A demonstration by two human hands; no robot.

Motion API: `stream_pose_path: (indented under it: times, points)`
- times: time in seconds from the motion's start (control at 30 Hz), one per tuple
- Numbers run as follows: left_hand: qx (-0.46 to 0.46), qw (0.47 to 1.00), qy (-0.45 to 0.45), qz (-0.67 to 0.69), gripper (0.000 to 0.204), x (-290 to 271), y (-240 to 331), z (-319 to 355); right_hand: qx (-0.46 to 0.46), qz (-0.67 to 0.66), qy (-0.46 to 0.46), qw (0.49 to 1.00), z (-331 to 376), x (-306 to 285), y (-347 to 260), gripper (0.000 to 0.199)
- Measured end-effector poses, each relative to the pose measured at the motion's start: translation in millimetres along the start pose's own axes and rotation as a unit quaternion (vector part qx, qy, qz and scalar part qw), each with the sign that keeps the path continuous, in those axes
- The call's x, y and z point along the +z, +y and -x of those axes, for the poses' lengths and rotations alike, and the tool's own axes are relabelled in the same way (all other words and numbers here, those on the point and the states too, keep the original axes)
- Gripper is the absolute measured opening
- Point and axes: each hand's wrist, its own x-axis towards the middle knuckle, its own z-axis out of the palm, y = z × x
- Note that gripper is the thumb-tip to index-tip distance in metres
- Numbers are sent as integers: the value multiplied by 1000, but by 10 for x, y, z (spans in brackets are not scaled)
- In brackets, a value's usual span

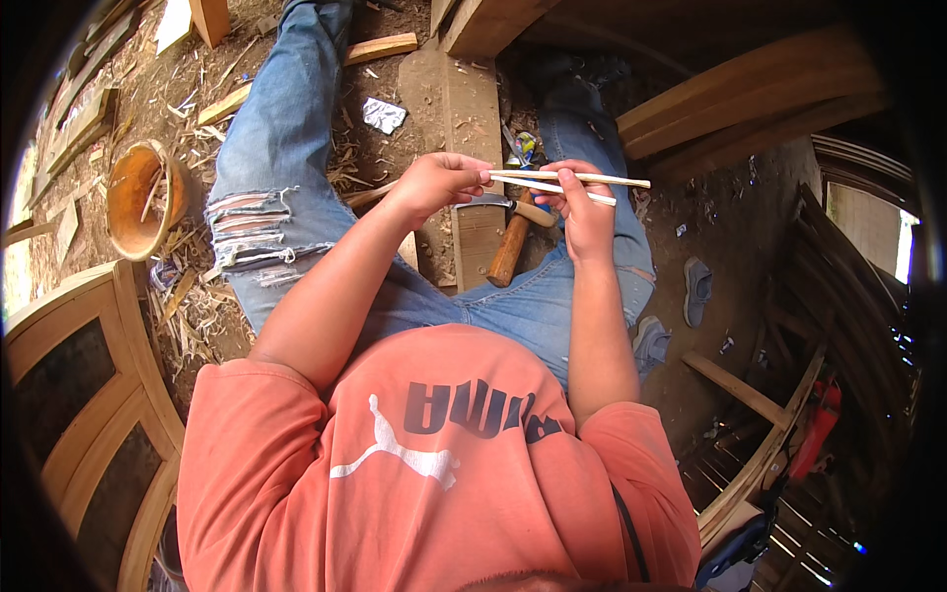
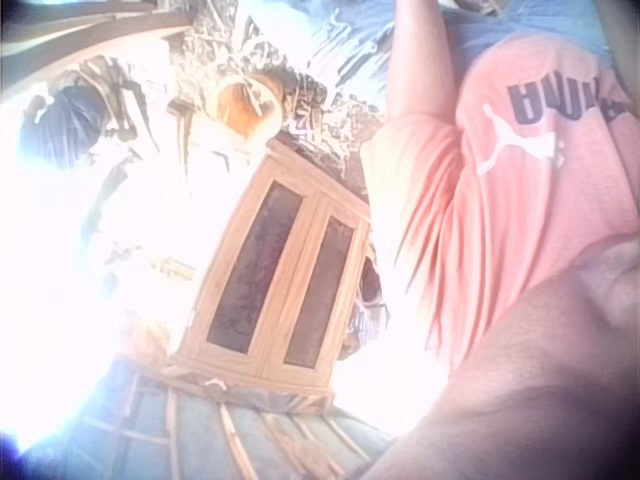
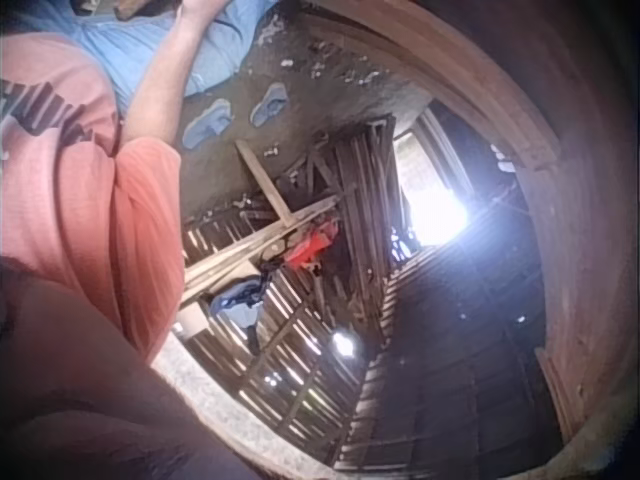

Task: The person sits on the ground and uses a knife to shave thin wooden sticks, repeatedly scraping the surface to remove bark and smooth the wood. The person occasionally pauses to inspect the sticks and then resumes shaving.

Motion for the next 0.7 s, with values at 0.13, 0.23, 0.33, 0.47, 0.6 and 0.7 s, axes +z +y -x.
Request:
stream_pose_path:
  times: [0.13, 0.23, 0.33, 0.47, 0.6, 0.7]
  points:
    - [3, 1000, 8, 14, 35, -4, 1, -1, 3, -4, -5, 1000, 7, 20, -9, 20]
    - [2, 1000, 14, 17, 35, 1, 15, 8, 8, -7, -5, 1000, 7, 17, 3, 20]
    - [1, 1000, 15, 21, 36, 14, 32, 19, 8, -15, -5, 1000, 13, 11, 9, 20]
    - [-2, 1000, 9, 28, 35, 21, 25, 3, 9, -17, -6, 1000, 8, -36, 36, 19]
    - [-17, 998, 11, 52, 33, -6, -34, -55, 14, 0, -1, 1000, 6, -55, 27, 16]
    - [-24, 997, 1, 72, 34, -46, -82, -61, 18, 43, 16, 999, 23, -17, 38, 16]
